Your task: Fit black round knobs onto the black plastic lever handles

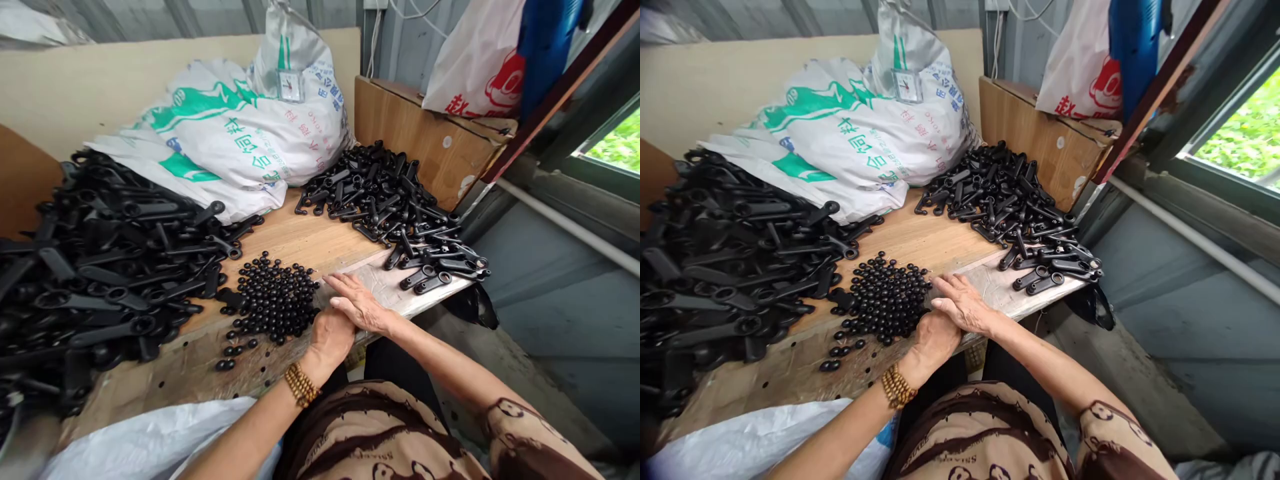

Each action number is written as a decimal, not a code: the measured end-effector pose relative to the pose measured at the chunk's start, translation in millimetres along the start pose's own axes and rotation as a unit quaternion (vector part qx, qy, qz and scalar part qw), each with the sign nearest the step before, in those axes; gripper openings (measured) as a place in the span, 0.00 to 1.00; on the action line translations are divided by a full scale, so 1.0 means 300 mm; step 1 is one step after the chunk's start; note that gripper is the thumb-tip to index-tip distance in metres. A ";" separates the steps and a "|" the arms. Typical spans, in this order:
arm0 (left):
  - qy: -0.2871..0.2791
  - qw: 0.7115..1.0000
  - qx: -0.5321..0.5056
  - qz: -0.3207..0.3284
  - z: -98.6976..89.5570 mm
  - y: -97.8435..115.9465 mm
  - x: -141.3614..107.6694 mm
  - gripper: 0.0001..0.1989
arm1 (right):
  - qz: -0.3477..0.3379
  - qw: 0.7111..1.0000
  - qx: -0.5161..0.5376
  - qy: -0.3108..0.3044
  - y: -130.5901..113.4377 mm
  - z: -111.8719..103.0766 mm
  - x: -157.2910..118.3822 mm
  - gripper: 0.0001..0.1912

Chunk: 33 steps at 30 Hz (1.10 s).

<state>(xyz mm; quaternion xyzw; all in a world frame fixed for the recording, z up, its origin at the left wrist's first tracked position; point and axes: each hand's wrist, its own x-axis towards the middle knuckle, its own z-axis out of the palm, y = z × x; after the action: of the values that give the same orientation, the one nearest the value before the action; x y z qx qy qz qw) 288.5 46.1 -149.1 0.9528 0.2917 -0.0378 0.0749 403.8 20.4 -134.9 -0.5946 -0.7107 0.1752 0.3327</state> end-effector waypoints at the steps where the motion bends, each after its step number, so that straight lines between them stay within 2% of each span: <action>1: -0.001 1.000 0.004 -0.002 0.001 -0.004 0.001 0.14 | 0.001 1.000 -0.004 0.007 0.014 0.010 -0.003 0.28; 3: 0.004 1.000 0.005 -0.011 -0.002 -0.016 -0.004 0.12 | -0.016 1.000 -0.005 0.009 0.020 -0.003 -0.025 0.25; 7: 0.027 0.998 -0.015 -0.048 -0.032 -0.037 -0.046 0.11 | -0.025 0.997 -0.004 -0.077 -0.020 -0.075 -0.114 0.21; 9: 0.057 0.995 -0.063 -0.060 -0.057 -0.043 -0.073 0.11 | -0.016 0.996 -0.010 -0.089 -0.029 -0.111 -0.153 0.19; 11: 0.131 0.983 -0.124 -0.044 -0.089 -0.054 -0.099 0.19 | -0.013 0.998 -0.018 -0.063 -0.011 -0.162 -0.166 0.17; 14: 0.273 0.945 -0.182 -0.008 -0.144 -0.086 -0.151 0.27 | 0.028 0.995 -0.055 0.073 0.070 -0.313 -0.126 0.16; 16: 0.322 0.923 -0.210 -0.029 -0.177 -0.120 -0.201 0.27 | 0.094 0.970 -0.122 0.189 0.139 -0.463 -0.070 0.17; 17: 0.336 0.913 -0.224 -0.055 -0.187 -0.140 -0.231 0.26 | 0.135 0.945 -0.173 0.242 0.168 -0.540 -0.041 0.18; 19: 0.362 0.892 -0.243 -0.120 -0.191 -0.187 -0.300 0.27 | 0.236 0.882 -0.295 0.280 0.204 -0.669 0.008 0.21; 20: 0.377 0.880 -0.249 -0.148 -0.183 -0.212 -0.337 0.27 | 0.268 0.855 -0.344 0.280 0.207 -0.707 0.027 0.23; 21: 0.396 0.866 -0.254 -0.169 -0.168 -0.238 -0.374 0.27 | 0.278 0.840 -0.380 0.269 0.202 -0.724 0.042 0.24; 22: 0.416 0.853 -0.255 -0.183 -0.147 -0.263 -0.410 0.27 | 0.267 0.838 -0.401 0.256 0.189 -0.716 0.054 0.24; 24: 0.458 0.831 -0.243 -0.203 -0.092 -0.310 -0.472 0.25 | 0.195 0.868 -0.399 0.222 0.155 -0.633 0.081 0.20; 26: 0.490 0.815 -0.208 -0.227 -0.031 -0.354 -0.512 0.22 | 0.114 0.909 -0.356 0.187 0.118 -0.490 0.126 0.17; 29: 0.518 0.796 -0.160 -0.269 0.049 -0.417 -0.531 0.19 | 0.004 0.957 -0.279 0.076 0.039 -0.238 0.250 0.14; 31: 0.540 0.777 -0.153 -0.286 0.089 -0.453 -0.532 0.20 | -0.044 0.966 -0.255 -0.008 -0.051 -0.082 0.357 0.13; 33: 0.555 0.756 -0.174 -0.302 0.117 -0.478 -0.534 0.22 | -0.073 0.963 -0.246 -0.086 -0.165 0.055 0.463 0.12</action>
<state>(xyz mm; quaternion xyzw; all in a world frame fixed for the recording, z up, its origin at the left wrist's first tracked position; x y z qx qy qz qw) 74.4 69.6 -182.5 0.6398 0.5562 0.5280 0.0495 346.7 144.9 -77.9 -0.5870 -0.7995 0.0205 0.1253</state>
